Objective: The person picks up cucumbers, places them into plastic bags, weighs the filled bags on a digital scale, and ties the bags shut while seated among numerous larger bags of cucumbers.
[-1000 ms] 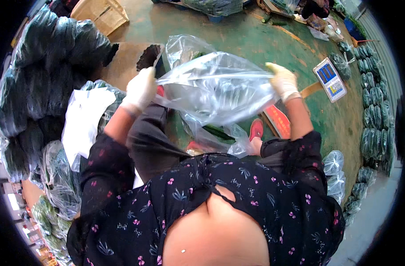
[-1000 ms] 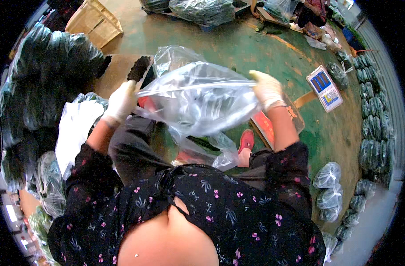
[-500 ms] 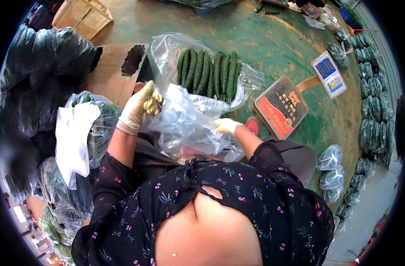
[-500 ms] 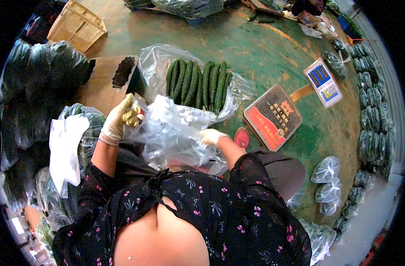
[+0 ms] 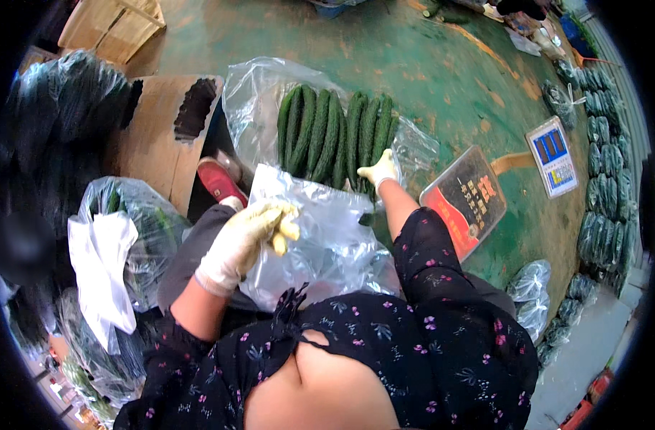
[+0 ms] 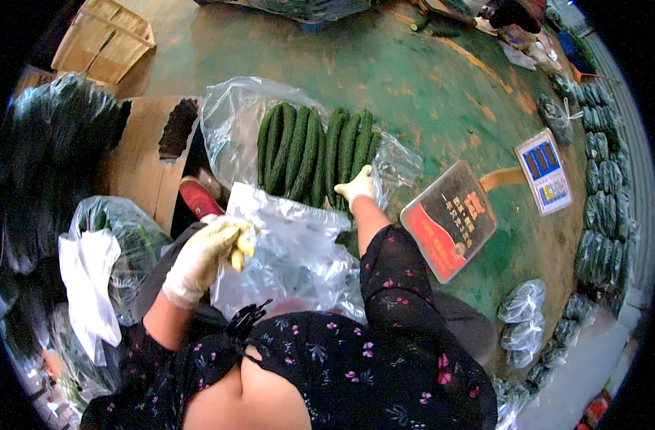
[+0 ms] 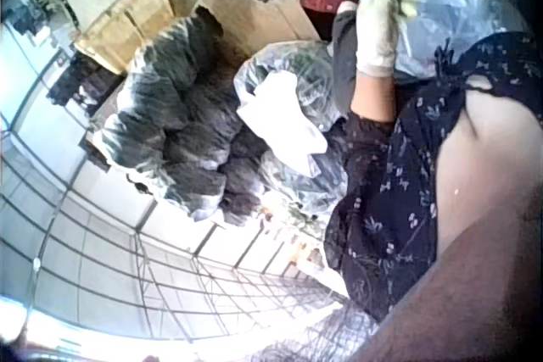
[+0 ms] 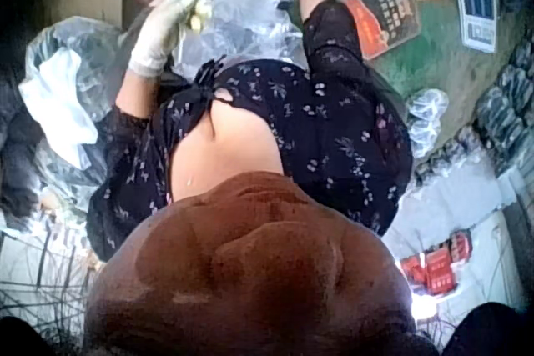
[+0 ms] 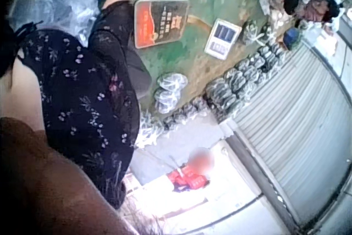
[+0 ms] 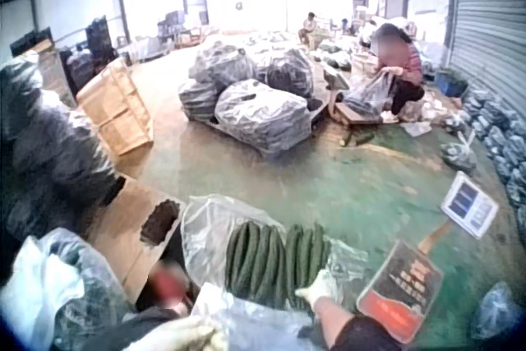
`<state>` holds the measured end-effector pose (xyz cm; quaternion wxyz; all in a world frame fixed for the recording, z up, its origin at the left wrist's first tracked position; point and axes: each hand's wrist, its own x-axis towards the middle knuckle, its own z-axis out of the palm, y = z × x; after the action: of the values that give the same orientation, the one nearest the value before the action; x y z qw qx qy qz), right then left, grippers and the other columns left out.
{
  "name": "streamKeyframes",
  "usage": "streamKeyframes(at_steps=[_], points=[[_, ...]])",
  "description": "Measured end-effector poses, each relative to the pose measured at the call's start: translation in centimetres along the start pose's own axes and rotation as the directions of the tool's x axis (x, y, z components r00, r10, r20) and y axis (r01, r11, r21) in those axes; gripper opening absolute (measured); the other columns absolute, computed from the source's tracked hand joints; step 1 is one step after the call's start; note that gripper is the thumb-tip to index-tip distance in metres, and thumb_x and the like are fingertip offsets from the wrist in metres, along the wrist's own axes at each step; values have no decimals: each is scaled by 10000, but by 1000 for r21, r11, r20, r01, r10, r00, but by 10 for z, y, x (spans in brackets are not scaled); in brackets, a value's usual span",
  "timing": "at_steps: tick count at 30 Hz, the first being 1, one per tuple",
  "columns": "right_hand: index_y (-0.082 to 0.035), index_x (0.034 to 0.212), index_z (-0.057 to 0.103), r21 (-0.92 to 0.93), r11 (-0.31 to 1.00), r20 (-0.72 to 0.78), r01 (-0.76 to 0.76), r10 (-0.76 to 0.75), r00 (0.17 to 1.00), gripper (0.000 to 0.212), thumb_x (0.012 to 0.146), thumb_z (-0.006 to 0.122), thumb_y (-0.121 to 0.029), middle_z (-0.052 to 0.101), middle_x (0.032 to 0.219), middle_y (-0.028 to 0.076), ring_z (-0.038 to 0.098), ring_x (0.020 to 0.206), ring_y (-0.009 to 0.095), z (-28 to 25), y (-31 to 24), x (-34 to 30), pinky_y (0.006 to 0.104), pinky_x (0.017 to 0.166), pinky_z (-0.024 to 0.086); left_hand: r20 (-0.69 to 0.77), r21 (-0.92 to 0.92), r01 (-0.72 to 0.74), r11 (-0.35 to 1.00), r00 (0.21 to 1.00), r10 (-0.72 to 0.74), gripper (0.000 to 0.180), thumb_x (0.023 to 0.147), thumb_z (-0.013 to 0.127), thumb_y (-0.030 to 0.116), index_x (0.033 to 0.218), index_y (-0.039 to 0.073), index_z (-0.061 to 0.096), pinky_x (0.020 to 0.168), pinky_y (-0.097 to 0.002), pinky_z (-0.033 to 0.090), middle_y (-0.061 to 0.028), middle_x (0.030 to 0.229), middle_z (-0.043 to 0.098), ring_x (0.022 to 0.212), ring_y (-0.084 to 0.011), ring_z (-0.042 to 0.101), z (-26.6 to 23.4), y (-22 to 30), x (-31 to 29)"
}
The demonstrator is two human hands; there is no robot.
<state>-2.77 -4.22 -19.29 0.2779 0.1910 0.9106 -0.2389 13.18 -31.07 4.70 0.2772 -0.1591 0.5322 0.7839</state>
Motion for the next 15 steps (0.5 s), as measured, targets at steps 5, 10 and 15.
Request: streamKeyframes(at_steps=[5, 10, 15], points=[[-135, 1453, 121, 15, 986, -131, -168, 168, 977, 1191, 569, 843, -474, 373, 1375, 218, 418, 1247, 379, 23, -17, 6, 468, 1002, 397, -43, -102, 56, 993, 997, -60, 352, 954, 482, 281, 1114, -24, 554, 609, -235, 472, -94, 863, 645, 640, -143, 584, 1, 2, 2], [-201, 1472, 105, 178, 983, -81, -55, 70, 994, 1252, 519, 880, -442, 381, 1384, 230, 418, 1262, 349, 26, 5, 21, 424, 1018, 383, -105, -139, 34, 990, 993, -48, 335, 952, 497, 252, 1122, -29, 562, 640, -240, 475, -93, 883, 641, 683, -149, 586, 5, 4, -3], [-101, 1445, 210, 625, 730, -174, 276, -215, 961, 1137, 552, 899, -235, 562, 1230, 174, 552, 1122, 285, 43, 56, 64, 365, 960, 435, -120, -134, 31, 991, 992, -47, 336, 953, 489, 254, 1118, -29, 564, 641, -248, 474, -88, 881, 640, 687, -150, 585, 10, 8, -3]])
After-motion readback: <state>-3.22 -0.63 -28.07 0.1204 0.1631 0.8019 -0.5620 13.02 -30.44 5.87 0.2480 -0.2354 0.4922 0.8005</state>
